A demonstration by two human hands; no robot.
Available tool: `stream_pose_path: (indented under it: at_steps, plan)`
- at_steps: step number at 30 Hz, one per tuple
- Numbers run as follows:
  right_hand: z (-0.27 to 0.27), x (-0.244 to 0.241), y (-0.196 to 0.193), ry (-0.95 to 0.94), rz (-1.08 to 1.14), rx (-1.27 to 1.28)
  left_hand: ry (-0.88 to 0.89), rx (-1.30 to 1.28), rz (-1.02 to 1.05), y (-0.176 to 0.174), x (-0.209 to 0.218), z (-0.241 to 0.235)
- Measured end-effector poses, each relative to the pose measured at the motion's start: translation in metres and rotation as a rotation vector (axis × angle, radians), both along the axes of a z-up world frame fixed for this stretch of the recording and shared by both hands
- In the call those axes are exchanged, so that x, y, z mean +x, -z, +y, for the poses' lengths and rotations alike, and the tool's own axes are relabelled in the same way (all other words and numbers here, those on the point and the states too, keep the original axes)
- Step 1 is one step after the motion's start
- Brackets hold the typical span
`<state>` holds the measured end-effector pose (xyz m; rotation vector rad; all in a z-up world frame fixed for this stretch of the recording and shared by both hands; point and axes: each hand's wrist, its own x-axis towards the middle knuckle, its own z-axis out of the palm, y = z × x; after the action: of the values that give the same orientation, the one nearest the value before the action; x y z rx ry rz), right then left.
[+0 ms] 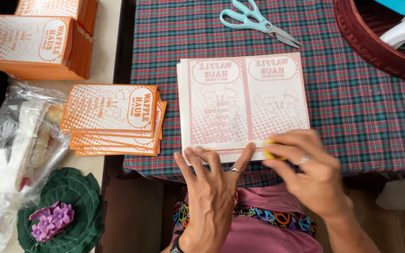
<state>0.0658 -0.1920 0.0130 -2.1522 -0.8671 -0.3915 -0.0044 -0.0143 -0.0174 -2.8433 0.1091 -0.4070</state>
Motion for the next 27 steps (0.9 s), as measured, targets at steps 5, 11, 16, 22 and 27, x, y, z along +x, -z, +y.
stream_pose_path:
  at_steps: [5,11,16,22,27]
  plan:
    - [-0.032,0.004,0.001,0.028,0.041,-0.029,-0.016,-0.016,0.02,0.002,-0.001,0.0]
    - [-0.025,0.005,-0.002,0.07,-0.016,-0.089,-0.006,0.016,0.056,0.0,-0.003,-0.001]
    - [0.001,0.014,-0.005,-0.144,0.009,-0.041,0.095,0.058,-0.013,0.002,-0.004,0.02]
    - [0.007,0.017,-0.004,-0.112,0.051,-0.055,0.237,-0.215,-0.145,0.014,-0.006,0.039]
    - [0.03,0.022,-0.002,-0.196,0.092,-0.046,0.25,-0.358,-0.22,0.024,-0.002,0.042]
